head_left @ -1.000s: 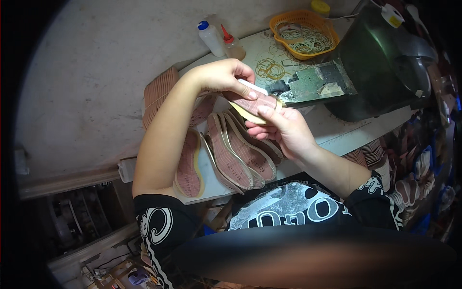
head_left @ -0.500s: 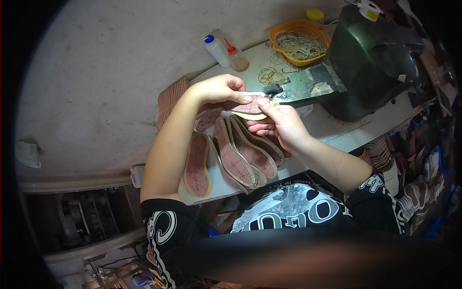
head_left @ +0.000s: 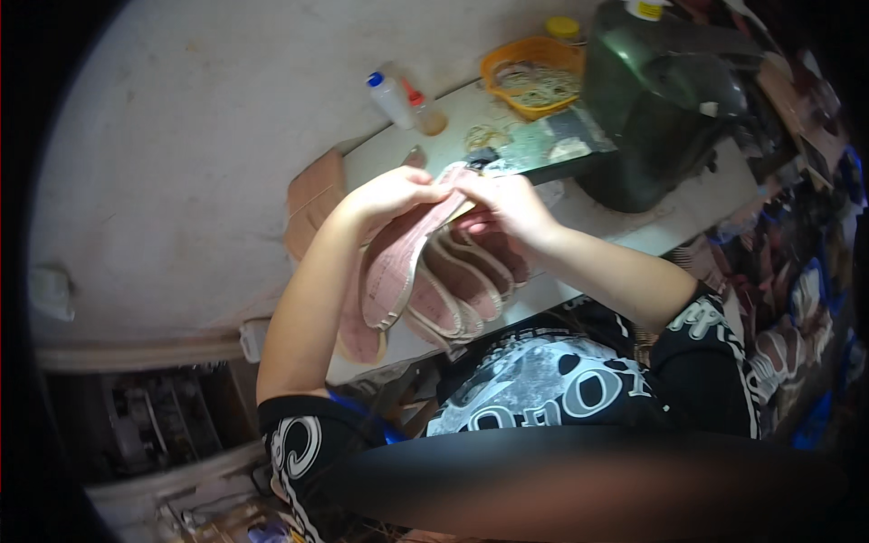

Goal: Manually applying a thin yellow border or lining to the pink fabric uppers of shoes and stacking them.

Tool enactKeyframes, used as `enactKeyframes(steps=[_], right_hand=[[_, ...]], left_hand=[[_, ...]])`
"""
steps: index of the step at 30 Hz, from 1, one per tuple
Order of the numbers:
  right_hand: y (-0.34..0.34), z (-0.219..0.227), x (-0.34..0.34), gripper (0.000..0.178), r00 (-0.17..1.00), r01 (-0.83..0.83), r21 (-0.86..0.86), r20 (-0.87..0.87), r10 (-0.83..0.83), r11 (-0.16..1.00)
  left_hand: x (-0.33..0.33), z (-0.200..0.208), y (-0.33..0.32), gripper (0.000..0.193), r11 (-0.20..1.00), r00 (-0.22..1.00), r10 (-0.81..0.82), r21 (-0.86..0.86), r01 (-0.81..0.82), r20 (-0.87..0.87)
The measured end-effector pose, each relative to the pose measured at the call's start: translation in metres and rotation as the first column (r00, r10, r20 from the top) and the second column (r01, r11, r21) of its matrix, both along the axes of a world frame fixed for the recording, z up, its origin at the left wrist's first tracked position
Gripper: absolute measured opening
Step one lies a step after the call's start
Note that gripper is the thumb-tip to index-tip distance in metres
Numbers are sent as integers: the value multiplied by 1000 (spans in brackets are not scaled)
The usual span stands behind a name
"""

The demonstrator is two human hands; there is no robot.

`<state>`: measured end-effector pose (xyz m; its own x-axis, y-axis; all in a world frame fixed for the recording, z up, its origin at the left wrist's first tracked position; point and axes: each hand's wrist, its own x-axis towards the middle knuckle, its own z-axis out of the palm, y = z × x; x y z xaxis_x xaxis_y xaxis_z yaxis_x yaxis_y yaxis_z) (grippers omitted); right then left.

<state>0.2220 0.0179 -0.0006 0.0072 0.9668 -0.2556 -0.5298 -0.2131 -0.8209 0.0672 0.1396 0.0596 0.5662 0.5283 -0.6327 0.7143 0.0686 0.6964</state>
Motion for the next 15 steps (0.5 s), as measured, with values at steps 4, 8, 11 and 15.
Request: enactKeyframes(steps=[4,8,11,15], right_hand=[[5,-7,2,22,1000,19,-4,-26,-19,1000],[9,-8,17,23,998,-66,-76,-21,64,995],[5,-11,26,27,984,-160,-94,-95,151,983],[-29,0,53,30,885,-462,-69,24,464,884]], left_hand=[[-1,-14,3,28,999,1000,20,40,-19,-23],[9,-1,-10,44,988,998,48,-142,-55,-50],[6,-23,-8,48,983,994,105,-152,-103,10],[10,-19,-17,47,974,983,166,-169,-152,74]])
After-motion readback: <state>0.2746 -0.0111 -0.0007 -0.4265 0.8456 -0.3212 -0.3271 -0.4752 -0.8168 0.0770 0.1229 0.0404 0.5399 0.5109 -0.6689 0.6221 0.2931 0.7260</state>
